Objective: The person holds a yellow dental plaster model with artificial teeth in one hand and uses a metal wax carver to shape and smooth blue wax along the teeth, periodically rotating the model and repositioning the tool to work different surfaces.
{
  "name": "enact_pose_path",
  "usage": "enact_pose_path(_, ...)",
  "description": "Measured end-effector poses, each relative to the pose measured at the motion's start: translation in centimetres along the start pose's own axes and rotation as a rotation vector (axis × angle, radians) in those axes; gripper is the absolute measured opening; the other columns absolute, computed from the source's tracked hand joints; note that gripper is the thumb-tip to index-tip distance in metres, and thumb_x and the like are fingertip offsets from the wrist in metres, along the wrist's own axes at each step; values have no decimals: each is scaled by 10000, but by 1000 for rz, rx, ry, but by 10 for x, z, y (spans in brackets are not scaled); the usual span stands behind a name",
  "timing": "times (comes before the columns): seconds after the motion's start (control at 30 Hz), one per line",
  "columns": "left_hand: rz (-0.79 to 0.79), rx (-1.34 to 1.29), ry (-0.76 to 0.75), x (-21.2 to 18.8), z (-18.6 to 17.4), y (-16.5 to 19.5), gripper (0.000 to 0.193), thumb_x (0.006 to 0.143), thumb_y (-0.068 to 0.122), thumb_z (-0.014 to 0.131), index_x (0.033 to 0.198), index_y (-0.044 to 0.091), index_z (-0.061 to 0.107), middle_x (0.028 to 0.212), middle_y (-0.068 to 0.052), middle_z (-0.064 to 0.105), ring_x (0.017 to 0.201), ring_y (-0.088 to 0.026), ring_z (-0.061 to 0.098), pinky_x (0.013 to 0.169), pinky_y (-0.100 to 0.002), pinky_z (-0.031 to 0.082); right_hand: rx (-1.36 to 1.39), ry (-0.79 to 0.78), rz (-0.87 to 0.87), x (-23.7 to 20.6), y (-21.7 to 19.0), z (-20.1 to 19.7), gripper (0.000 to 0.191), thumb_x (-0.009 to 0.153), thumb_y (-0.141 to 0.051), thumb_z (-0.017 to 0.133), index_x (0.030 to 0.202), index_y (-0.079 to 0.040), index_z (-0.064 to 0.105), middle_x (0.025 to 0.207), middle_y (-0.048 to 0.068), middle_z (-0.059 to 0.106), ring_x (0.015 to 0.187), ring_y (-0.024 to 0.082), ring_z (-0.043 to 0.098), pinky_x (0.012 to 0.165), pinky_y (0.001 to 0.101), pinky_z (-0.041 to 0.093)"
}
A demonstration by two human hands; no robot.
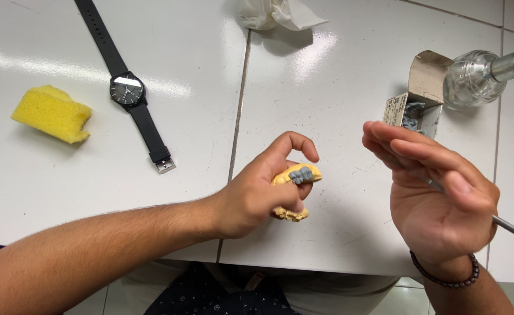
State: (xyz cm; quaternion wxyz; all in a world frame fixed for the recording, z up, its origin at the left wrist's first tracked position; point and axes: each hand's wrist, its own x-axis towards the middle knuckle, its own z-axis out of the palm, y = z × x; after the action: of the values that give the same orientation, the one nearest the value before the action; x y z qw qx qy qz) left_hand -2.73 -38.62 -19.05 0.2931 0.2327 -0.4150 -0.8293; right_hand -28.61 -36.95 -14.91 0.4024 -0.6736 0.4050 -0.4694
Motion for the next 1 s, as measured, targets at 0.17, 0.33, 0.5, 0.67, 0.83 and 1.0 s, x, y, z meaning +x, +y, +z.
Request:
enact_pose_path(0.17, -11, 236, -10, -1, 6, 2, 413, 850, 40, 612, 1200, 75, 395, 711, 43, 463, 646, -53, 445, 600, -251, 416, 263, 1, 64, -11, 7, 0, 694, 1167, -499, 355, 1054, 87, 708, 959, 172, 653, 787, 238, 740, 731, 377, 678)
enact_pose_path(0.33, -22, 236, -21, 0, 8, 1, 374, 933, 110, 666, 1206, 59, 414, 700, 15, 578, 617, -37, 522, 570, -240, 434, -179, -56, -40, -12, 6, 4, 210, 1027, -186, 684, 1055, 23, 684, 989, 154, 748, 851, 246, 808, 702, 314, 702)
enact_pose_path(0.5, -11, 185, -23, 2, 9, 1, 329, 954, 133, 702, 1148, 43, 451, 775, -30, 676, 651, -54, 645, 558, -232, 535, -223, -167, -107, 1, -7, 15, 160, 885, 8, 750, 1035, -32, 712, 1021, 173, 726, 930, 246, 794, 800, 324, 717)
enact_pose_path(0.67, 0, 256, 60, 2, 11, 2, 314, 951, 154, 707, 1131, 49, 472, 763, -53, 707, 641, -65, 669, 550, -216, 544, -321, -187, -119, 9, -12, 19, 194, 816, 22, 802, 978, -12, 700, 965, 160, 754, 922, 252, 800, 824, 344, 706)
enact_pose_path(0.83, 58, 352, 63, 2, 12, 0, 271, 975, 135, 673, 1144, 43, 482, 746, -68, 723, 653, -68, 686, 554, -206, 523, -390, -155, -136, 5, -15, 30, 240, 793, 32, 816, 934, -7, 626, 933, 143, 749, 965, 265, 790, 890, 395, 699)
enact_pose_path(1.0, 168, 388, 54, 2, 12, -7, 249, 986, 100, 675, 1113, 24, 475, 857, -82, 738, 762, -96, 743, 596, -212, 555, -448, -187, -179, -1, -15, 32, 271, 791, 48, 803, 921, -20, 575, 935, 178, 744, 954, 270, 786, 868, 375, 694)
